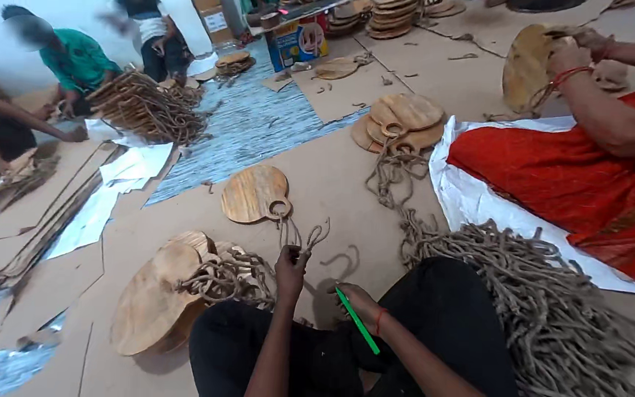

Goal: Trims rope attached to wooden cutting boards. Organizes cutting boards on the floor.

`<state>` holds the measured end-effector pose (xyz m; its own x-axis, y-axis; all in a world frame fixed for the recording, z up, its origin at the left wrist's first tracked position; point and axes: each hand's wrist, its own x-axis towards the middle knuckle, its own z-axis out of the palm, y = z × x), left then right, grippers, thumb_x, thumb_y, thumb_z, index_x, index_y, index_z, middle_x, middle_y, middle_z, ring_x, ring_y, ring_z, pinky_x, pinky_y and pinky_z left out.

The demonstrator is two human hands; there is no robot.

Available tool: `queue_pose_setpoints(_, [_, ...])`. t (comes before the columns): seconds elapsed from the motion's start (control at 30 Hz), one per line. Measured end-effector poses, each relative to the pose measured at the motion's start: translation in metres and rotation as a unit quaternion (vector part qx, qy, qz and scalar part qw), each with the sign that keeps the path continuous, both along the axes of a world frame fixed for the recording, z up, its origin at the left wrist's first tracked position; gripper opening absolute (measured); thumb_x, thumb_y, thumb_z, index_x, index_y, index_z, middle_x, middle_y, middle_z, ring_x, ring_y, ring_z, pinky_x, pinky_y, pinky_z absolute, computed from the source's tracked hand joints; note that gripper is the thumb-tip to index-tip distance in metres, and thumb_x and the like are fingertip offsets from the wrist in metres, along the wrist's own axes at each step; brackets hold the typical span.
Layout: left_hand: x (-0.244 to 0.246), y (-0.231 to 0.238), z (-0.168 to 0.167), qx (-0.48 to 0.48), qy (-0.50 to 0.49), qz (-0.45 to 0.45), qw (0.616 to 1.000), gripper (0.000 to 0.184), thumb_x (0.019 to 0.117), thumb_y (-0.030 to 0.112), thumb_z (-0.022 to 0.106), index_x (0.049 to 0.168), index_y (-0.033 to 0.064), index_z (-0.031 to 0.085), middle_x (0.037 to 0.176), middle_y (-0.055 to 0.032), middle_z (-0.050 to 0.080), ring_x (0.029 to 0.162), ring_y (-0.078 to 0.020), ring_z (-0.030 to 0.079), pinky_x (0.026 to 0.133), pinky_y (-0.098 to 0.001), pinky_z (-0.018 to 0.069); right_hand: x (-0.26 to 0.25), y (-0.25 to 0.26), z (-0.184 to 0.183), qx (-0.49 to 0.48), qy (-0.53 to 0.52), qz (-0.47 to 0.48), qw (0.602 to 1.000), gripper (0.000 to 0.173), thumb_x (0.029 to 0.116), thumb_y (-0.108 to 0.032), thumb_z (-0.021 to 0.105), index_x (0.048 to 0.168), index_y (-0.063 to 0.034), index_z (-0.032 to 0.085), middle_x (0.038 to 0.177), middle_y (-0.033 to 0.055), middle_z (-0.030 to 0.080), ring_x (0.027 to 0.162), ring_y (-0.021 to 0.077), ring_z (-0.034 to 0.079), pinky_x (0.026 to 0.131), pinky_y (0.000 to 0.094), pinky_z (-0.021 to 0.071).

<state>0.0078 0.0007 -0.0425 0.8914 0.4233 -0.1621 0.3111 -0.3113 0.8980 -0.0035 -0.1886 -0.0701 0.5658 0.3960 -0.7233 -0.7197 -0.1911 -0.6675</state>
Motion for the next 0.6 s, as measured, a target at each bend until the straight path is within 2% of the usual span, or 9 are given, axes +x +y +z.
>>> queue_pose_setpoints(0.1, [-0.004,-0.005,0.004,0.024,0.04,-0.077,0.996,0.025,0.0978,0.02,0.072,0.113,0.001,0.067,0.091,-0.0077,0.074,0.07,-0.0147,0.069,0.065,-0.0327,0.0582,0.008,0.009,0.0,0.014,-0.029,0.005,0.999,0.043,0.1132,-0.04,0.033,0.127,-0.0101,0.062,0.086,0.0012,0.06,0.06,0.0097,0.051,0.053,0.0254,0.0425])
queue_pose_setpoints(0.23, [-0.004,-0.003,0.008,0.045,0.099,-0.163,0.981,0.021,0.1012,0.022,0.067,0.113,0.0053,0.071,0.092,-0.0031,0.075,0.069,-0.01,0.067,0.064,-0.0286,0.0549,0.019,0.008,0.001,0.045,-0.052,-0.008,0.998,0.048,0.1127,-0.044,0.032,0.123,-0.0094,0.064,0.08,-0.0007,0.059,0.056,0.0084,0.05,0.051,0.0235,0.0424])
queue_pose_setpoints(0.4, [-0.002,-0.003,0.004,0.018,0.102,-0.213,0.972,0.022,0.1035,0.022,0.062,0.111,0.0058,0.074,0.09,-0.0024,0.073,0.071,-0.0077,0.063,0.067,-0.0273,0.0517,0.02,0.014,0.0,0.03,-0.079,-0.005,0.996,0.051,0.1111,-0.049,0.034,0.117,-0.0079,0.064,0.075,-0.0005,0.054,0.053,0.0086,0.047,0.049,0.0239,0.0418])
queue_pose_setpoints(0.6, [-0.003,-0.001,0.007,-0.04,0.07,-0.212,0.974,0.022,0.1042,0.019,0.059,0.103,0.0027,0.074,0.081,-0.0004,0.07,0.062,-0.0043,0.056,0.059,-0.0228,0.0464,0.02,0.024,0.004,0.038,-0.088,-0.036,0.995,0.05,0.1104,-0.049,0.036,0.092,-0.0092,0.06,0.065,-0.0019,0.048,0.048,0.0089,0.043,0.046,0.0243,0.0393])
